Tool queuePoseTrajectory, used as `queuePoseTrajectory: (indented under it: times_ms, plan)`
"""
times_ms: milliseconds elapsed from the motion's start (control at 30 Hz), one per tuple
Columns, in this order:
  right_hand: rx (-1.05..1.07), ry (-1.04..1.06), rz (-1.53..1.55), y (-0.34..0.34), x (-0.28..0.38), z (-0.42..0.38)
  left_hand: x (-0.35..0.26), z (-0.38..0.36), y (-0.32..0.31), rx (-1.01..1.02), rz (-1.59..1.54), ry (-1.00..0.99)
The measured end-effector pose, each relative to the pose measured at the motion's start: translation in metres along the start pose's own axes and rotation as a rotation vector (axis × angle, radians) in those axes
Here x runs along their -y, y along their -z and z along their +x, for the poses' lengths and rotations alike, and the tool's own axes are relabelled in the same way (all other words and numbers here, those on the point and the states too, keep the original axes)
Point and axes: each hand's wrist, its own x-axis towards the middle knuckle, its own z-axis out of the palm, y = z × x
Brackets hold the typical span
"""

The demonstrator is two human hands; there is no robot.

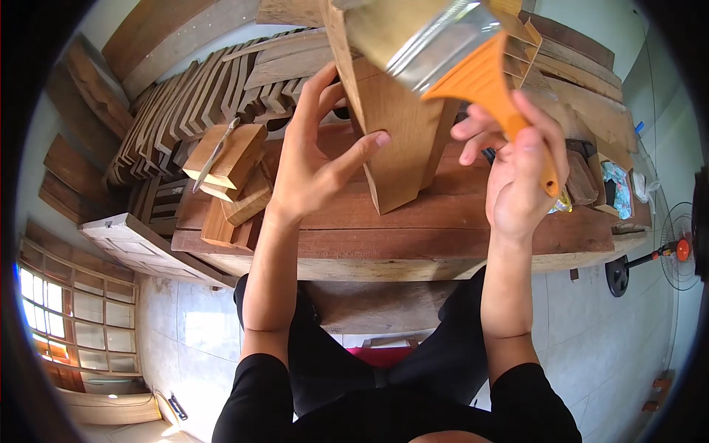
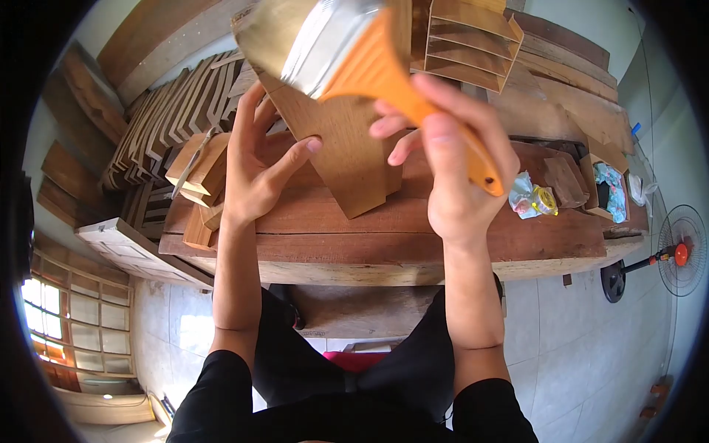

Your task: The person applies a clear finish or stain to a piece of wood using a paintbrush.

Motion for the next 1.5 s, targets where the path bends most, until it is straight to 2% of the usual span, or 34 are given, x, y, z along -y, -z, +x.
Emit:
queuePoseTrajectory:
  times_ms: [67, 100, 200, 333, 467, 500, 533, 600, 667, 700, 800, 833, 933, 967, 1000, 1067, 1133, 1167, 1267, 1300, 1400, 1500]
  plan:
    - [0.262, 0.001, -0.103, 0.014, 0.004, 0.003, 0.006, -0.002, 0.007, 0.034, 0.033, 0.001]
    - [0.239, 0.050, -0.155, 0.014, 0.002, 0.003, 0.007, -0.002, 0.007, 0.028, 0.017, -0.009]
    - [-0.098, 0.029, 0.067, 0.000, 0.003, 0.001, 0.000, 0.000, 0.004, 0.015, -0.047, 0.002]
    - [0.336, 0.211, -0.272, 0.023, 0.004, 0.007, 0.003, -0.003, 0.009, 0.027, -0.070, 0.014]
    - [-0.002, 0.162, -0.087, 0.007, 0.005, 0.001, 0.000, -0.004, 0.008, 0.034, -0.067, 0.000]
    - [0.084, 0.152, -0.110, 0.009, 0.005, 0.000, 0.000, -0.004, 0.009, 0.030, -0.092, 0.021]
    - [0.261, 0.136, -0.192, 0.018, 0.008, 0.002, 0.001, -0.005, 0.010, 0.024, -0.078, 0.022]
    - [0.288, 0.206, -0.298, 0.019, 0.006, 0.003, 0.004, -0.006, 0.015, 0.018, -0.049, 0.027]
    - [-0.032, 0.180, -0.112, 0.002, 0.005, -0.001, 0.004, -0.005, 0.016, 0.019, -0.075, 0.026]
    - [-0.068, 0.183, -0.165, 0.001, 0.008, -0.002, 0.005, -0.005, 0.017, 0.018, -0.069, 0.025]
    - [0.370, 0.167, -0.334, 0.019, 0.013, 0.005, 0.009, -0.007, 0.022, 0.005, -0.060, 0.024]
    - [0.343, 0.208, -0.370, 0.019, 0.010, 0.004, 0.010, -0.007, 0.023, 0.003, -0.058, 0.024]
    - [-0.077, 0.155, -0.204, -0.001, 0.008, -0.001, 0.005, -0.006, 0.022, 0.013, -0.081, 0.024]
    - [-0.013, 0.141, -0.202, 0.001, 0.008, -0.001, 0.003, -0.006, 0.021, 0.007, -0.110, 0.030]
    - [0.167, 0.088, -0.260, 0.009, 0.012, -0.001, 0.005, -0.006, 0.022, 0.005, -0.081, 0.029]
    - [0.316, 0.116, -0.337, 0.015, 0.010, 0.002, 0.008, -0.008, 0.026, 0.010, -0.020, 0.031]
    - [-0.041, 0.039, -0.114, 0.000, 0.004, -0.004, 0.007, -0.005, 0.025, 0.016, -0.063, 0.016]
    - [-0.131, 0.047, -0.088, -0.006, 0.006, -0.002, 0.007, -0.006, 0.024, 0.012, -0.072, 0.019]
    - [0.193, 0.036, -0.272, 0.007, 0.008, -0.002, 0.006, -0.005, 0.025, 0.005, -0.078, 0.015]
    - [0.203, 0.041, -0.323, 0.009, 0.007, -0.003, 0.005, -0.005, 0.025, 0.004, -0.084, 0.019]
    - [-0.134, 0.023, -0.160, -0.005, 0.002, -0.001, 0.005, -0.004, 0.026, 0.000, -0.084, 0.034]
    - [0.186, -0.012, -0.227, 0.009, 0.003, -0.001, 0.006, -0.004, 0.027, -0.007, -0.088, 0.038]
